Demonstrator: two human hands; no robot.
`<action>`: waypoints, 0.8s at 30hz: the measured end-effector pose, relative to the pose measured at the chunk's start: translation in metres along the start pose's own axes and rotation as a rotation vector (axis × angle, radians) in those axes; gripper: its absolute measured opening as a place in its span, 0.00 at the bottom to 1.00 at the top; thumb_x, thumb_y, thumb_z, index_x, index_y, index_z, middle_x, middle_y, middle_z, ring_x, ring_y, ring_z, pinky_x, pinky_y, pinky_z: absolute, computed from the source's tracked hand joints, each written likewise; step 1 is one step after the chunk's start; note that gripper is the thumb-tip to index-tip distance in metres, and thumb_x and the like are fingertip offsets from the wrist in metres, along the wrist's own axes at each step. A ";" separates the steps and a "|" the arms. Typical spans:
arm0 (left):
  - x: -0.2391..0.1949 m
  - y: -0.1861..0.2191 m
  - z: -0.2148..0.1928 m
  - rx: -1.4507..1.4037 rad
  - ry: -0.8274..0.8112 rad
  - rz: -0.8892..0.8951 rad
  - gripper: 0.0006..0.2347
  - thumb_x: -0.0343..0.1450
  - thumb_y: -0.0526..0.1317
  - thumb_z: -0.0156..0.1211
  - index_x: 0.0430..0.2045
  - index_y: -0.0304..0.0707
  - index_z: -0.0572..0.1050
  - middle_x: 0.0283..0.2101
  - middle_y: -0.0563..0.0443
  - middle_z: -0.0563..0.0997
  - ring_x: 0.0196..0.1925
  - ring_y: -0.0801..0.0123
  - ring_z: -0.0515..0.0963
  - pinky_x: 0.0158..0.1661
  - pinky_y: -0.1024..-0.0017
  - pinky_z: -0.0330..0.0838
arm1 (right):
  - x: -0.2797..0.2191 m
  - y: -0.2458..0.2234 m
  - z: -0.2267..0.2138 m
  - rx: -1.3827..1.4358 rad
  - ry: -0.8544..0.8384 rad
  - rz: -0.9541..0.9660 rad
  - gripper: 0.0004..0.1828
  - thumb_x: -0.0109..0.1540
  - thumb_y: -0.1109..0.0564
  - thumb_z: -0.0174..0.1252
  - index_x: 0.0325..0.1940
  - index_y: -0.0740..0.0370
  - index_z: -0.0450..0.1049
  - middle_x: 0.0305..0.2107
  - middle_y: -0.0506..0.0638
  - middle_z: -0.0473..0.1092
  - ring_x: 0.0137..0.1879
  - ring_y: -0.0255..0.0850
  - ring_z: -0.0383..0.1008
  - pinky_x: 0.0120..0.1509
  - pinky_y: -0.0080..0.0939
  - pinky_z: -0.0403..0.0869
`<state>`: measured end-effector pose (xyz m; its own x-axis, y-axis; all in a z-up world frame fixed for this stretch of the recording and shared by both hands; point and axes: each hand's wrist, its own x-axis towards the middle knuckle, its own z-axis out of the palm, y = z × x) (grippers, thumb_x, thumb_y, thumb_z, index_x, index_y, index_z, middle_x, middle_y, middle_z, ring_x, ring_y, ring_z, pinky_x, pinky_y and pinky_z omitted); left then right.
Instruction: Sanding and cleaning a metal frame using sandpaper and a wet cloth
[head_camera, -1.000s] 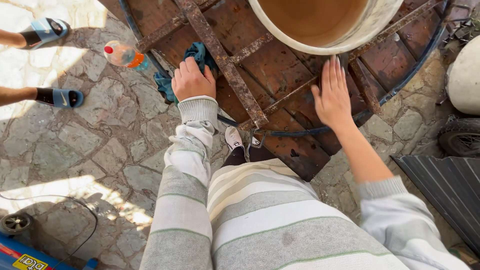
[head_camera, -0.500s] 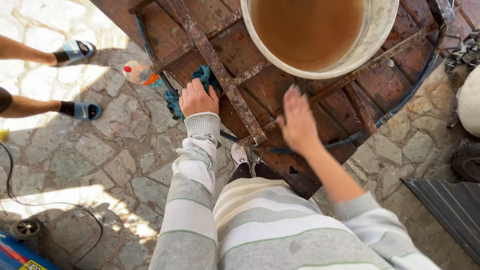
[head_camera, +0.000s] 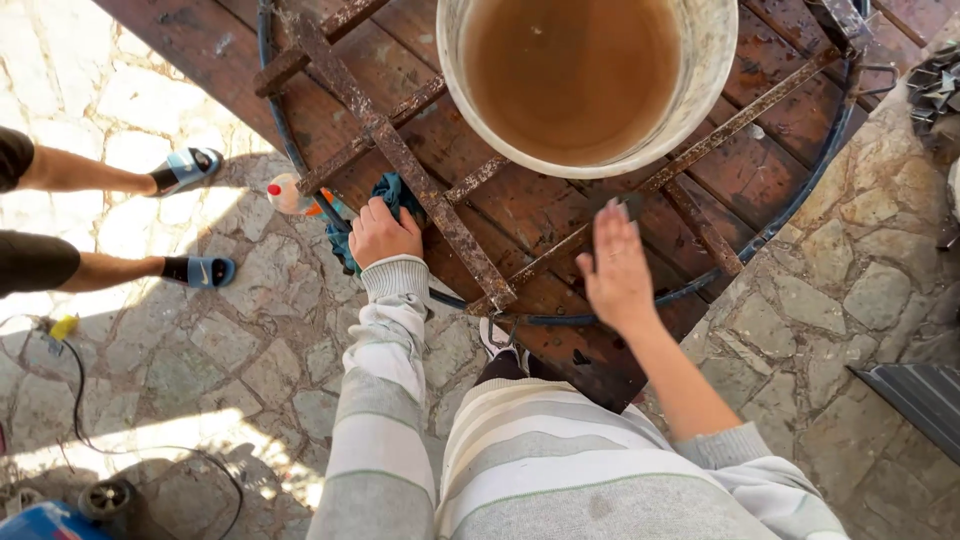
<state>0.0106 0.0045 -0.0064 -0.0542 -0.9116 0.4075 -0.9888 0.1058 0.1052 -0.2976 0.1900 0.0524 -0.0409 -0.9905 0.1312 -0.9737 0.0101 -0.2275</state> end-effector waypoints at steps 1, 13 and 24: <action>0.003 -0.002 0.001 0.010 -0.006 -0.013 0.14 0.67 0.49 0.59 0.40 0.41 0.72 0.30 0.53 0.71 0.32 0.59 0.77 0.34 0.63 0.72 | 0.016 0.014 -0.001 0.007 -0.011 -0.012 0.37 0.73 0.43 0.32 0.79 0.70 0.39 0.76 0.66 0.36 0.81 0.55 0.33 0.82 0.54 0.35; 0.002 0.002 0.013 0.081 0.092 0.005 0.13 0.65 0.50 0.57 0.36 0.45 0.72 0.28 0.54 0.70 0.31 0.59 0.77 0.36 0.62 0.72 | 0.021 0.033 -0.025 0.025 -0.160 0.111 0.39 0.73 0.38 0.24 0.79 0.70 0.39 0.76 0.66 0.37 0.81 0.55 0.34 0.83 0.54 0.34; 0.007 0.003 0.010 0.115 0.166 0.022 0.11 0.66 0.48 0.57 0.34 0.45 0.72 0.27 0.55 0.69 0.30 0.60 0.77 0.35 0.64 0.72 | 0.031 0.058 -0.020 -0.001 0.065 0.074 0.36 0.75 0.46 0.40 0.78 0.77 0.45 0.75 0.70 0.40 0.81 0.59 0.36 0.82 0.55 0.37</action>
<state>0.0054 -0.0053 -0.0121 -0.0622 -0.8307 0.5532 -0.9975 0.0707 -0.0061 -0.3602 0.1631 0.0623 -0.1270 -0.9760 0.1767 -0.9678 0.0829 -0.2378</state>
